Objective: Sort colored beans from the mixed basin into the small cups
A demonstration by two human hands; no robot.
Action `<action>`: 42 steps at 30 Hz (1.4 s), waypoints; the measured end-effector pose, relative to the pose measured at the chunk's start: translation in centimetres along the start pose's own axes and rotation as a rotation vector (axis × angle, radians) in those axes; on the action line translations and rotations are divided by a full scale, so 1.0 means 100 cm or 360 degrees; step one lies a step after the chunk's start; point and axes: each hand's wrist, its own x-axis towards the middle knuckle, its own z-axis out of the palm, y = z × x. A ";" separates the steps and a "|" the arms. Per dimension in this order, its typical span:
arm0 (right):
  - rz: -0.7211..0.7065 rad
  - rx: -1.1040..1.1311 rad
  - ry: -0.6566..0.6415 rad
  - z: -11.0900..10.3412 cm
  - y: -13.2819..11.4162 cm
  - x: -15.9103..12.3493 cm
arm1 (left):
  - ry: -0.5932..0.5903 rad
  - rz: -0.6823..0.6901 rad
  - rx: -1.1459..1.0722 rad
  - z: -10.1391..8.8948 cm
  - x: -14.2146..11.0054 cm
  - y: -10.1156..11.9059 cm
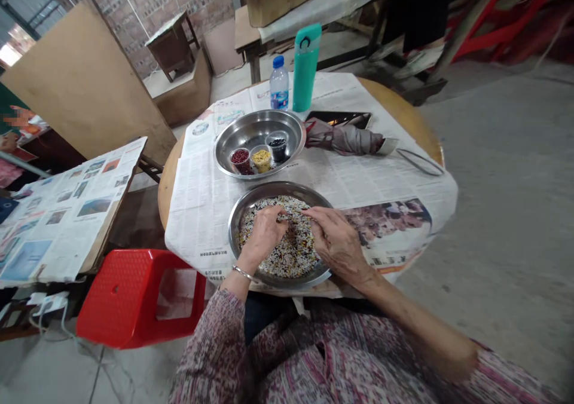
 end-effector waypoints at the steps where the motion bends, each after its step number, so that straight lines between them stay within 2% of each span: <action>1: 0.0010 0.0014 0.0008 0.000 0.000 0.000 | -0.0030 -0.0011 -0.0077 0.001 -0.001 0.001; 5: 0.0033 0.0041 0.0004 -0.001 -0.001 0.000 | -0.0173 0.0098 -0.0143 0.006 -0.021 0.011; 11: 0.0067 0.0066 -0.0014 -0.001 0.001 -0.003 | -0.0360 0.0645 0.0181 0.013 -0.067 0.026; 15: 0.0070 0.0095 0.0013 0.000 0.002 -0.004 | -0.0576 0.0863 0.0439 0.013 -0.066 0.025; 19: 0.0139 0.0110 0.0008 0.000 0.002 -0.005 | -0.0479 0.0816 0.0692 0.013 -0.045 0.023; 23: 0.0178 0.0104 0.0004 0.000 -0.001 -0.004 | -0.0301 0.0716 0.0699 0.010 -0.020 0.019; 29: 0.0119 0.0114 -0.0006 -0.004 -0.007 0.001 | -0.0345 0.0452 0.0683 -0.012 -0.002 -0.004; 32: 0.0089 0.0096 -0.0018 -0.006 -0.008 0.002 | -0.0309 0.0268 0.0628 -0.029 -0.010 -0.015; 36: 0.0088 0.0085 -0.0027 -0.005 -0.007 0.001 | -0.0300 0.0108 0.0573 -0.041 -0.040 -0.017; 39: 0.0100 0.0083 -0.0053 -0.005 -0.006 0.000 | -0.0339 0.0110 0.0465 -0.037 -0.066 -0.008; 42: 0.0088 0.0056 -0.0081 -0.004 -0.005 -0.001 | -0.0415 0.0175 0.0345 -0.024 -0.081 0.004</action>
